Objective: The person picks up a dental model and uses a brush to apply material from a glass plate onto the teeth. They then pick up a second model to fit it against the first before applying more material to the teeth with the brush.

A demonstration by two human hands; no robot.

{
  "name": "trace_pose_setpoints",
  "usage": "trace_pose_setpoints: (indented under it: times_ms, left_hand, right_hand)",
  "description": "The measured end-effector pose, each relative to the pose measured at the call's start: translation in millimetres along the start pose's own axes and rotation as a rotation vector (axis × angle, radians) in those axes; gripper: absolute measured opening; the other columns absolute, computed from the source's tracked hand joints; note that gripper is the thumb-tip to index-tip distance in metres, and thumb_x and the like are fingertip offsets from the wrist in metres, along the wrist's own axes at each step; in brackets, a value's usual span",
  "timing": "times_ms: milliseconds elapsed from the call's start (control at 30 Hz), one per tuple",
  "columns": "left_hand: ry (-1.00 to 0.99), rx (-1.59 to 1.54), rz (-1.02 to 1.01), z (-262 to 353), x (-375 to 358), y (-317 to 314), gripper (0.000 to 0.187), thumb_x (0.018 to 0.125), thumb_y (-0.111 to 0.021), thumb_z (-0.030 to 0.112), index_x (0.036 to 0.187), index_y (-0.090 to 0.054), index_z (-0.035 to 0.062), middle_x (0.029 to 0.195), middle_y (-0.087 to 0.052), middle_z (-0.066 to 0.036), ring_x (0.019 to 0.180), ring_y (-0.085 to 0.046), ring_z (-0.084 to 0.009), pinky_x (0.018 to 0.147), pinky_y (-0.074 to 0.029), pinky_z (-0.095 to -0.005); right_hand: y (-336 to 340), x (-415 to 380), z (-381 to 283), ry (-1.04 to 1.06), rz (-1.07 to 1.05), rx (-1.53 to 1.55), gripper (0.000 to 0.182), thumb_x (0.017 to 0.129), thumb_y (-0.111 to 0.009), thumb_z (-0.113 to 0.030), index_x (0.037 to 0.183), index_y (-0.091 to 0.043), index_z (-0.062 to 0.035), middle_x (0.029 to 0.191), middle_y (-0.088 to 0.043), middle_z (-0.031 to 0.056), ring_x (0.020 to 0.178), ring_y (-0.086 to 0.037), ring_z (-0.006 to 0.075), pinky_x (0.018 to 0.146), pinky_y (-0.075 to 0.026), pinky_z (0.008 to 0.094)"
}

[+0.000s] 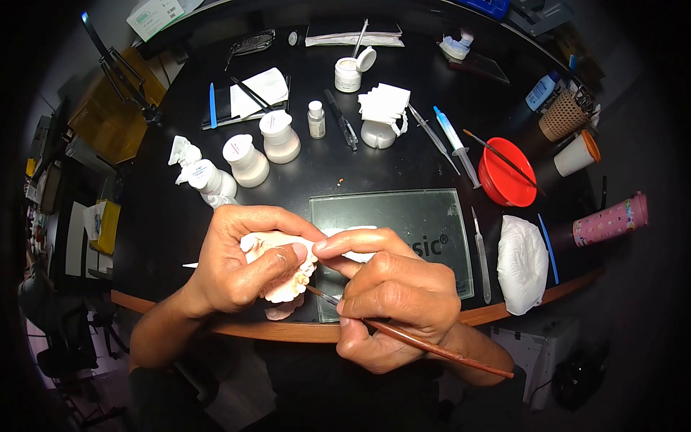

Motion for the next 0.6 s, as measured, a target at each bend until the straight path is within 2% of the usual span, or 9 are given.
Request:
trace_pose_setpoints:
  times_ms: [467, 600]
  left_hand:
    - [0.043, -0.034, 0.001, -1.3, -1.4, -0.5, 0.026, 0.089, -0.06, 0.002, 0.108, -0.074, -0.0081, 0.087, -0.075, -0.012, 0.079, -0.07, -0.0105, 0.069, -0.054, -0.0241]
    - [0.025, -0.008, -0.009, -1.5, -0.8, 0.0, 0.026, 0.089, -0.06, 0.002, 0.108, -0.074, -0.008, 0.088, -0.075, -0.012, 0.079, -0.07, -0.0106, 0.07, -0.054, -0.0244]
  right_hand:
    - [0.9, -0.2, -0.9, -0.011, -0.011, -0.014, 0.017, 0.065, -0.067, 0.009, 0.079, -0.065, -0.0007, 0.074, -0.065, 0.0081, 0.106, -0.072, 0.0397, 0.091, -0.063, 0.0441]
    - [-1.0, -1.9, -0.8, 0.012, -0.084, -0.017, 0.017, 0.073, -0.065, 0.008, 0.087, -0.062, -0.002, 0.081, -0.062, 0.0085, 0.113, -0.066, 0.0366, 0.092, -0.066, 0.0484]
Point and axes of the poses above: each hand's wrist, its own x-axis towards the middle knuckle, its own y-axis out of the back of the hand, z = x × y, the point moved 7 cm from there along x, towards the middle knuckle
